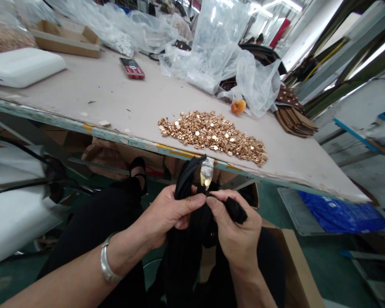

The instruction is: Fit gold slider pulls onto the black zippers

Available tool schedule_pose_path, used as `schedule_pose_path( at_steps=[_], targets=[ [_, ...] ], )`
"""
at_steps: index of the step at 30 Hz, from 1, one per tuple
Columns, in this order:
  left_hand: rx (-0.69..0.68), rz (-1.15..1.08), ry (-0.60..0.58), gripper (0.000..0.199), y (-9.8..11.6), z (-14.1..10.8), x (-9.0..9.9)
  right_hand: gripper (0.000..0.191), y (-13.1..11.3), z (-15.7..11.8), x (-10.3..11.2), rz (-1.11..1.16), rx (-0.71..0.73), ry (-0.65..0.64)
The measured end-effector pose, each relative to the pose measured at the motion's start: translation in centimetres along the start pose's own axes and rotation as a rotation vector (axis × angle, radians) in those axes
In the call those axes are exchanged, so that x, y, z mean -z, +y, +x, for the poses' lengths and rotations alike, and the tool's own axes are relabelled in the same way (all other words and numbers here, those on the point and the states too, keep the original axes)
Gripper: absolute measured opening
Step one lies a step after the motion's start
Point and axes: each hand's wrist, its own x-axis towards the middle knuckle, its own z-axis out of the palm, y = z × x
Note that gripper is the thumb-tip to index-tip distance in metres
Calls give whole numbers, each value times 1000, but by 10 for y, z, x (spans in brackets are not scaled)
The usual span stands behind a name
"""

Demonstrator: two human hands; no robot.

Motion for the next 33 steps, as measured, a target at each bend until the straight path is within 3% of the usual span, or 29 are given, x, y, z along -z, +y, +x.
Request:
schedule_pose_path(
  at_steps=[4,9,14,20,33],
  targets=[
    [6,-34,9,35,-1,1,0,7,3,0,-3,122,-197,-45],
    [-2,-29,-11,30,9,5,1,30,5,0,-8,513,-550,-39],
    [-29,54,78,27,17,8,2,35,2,6,-9,698,-741,-72],
    [-3,53,118,28,20,8,-2,39,2,11,-10,806,-819,-47],
    [8,86,141,29,23,15,-6,32,5,14,-14,841,-789,-56]
  ],
)
